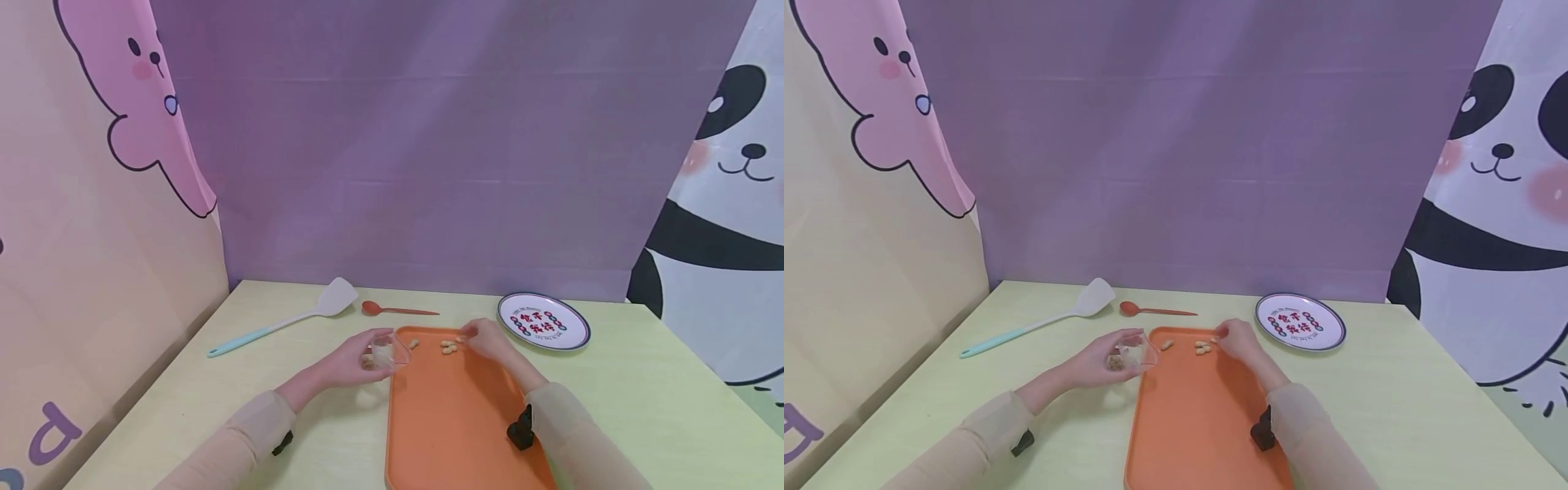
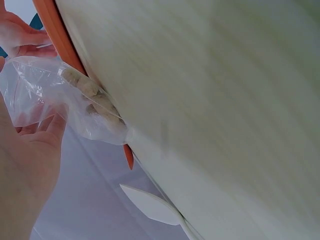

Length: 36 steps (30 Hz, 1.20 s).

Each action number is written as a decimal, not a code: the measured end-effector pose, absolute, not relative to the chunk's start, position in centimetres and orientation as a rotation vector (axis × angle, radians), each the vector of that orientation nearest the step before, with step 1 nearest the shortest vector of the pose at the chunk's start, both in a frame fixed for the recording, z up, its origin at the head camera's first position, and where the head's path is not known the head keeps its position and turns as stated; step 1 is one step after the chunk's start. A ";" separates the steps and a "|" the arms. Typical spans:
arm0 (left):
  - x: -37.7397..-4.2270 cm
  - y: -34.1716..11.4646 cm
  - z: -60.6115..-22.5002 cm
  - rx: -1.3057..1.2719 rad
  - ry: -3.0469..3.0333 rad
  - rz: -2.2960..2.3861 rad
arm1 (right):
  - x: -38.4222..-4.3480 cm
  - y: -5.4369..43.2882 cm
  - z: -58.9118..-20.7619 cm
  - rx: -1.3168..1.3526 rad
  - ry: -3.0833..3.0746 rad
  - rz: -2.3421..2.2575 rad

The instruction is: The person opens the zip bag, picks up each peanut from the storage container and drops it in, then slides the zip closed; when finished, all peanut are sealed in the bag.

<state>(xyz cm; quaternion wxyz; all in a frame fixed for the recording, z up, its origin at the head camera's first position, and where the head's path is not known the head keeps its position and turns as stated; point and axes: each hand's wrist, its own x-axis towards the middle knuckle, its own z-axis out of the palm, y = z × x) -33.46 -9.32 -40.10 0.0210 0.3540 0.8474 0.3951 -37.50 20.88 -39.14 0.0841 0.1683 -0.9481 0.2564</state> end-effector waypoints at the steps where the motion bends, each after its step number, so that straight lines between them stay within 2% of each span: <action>1: -33.5 -9.3 -40.1 1.103 2.631 1.218 | -37.5 20.9 -39.1 0.490 -2.843 0.753; 11: -33.6 -9.3 -40.0 1.111 2.647 1.192 | -37.5 20.8 -39.3 0.402 -2.940 0.755; 25: -33.5 -9.3 -40.3 1.090 2.617 1.219 | -36.9 20.8 -39.2 0.524 -2.916 0.722; 36: -33.5 -9.2 -40.2 1.134 2.646 1.174 | -36.5 21.0 -38.8 0.482 -2.970 0.756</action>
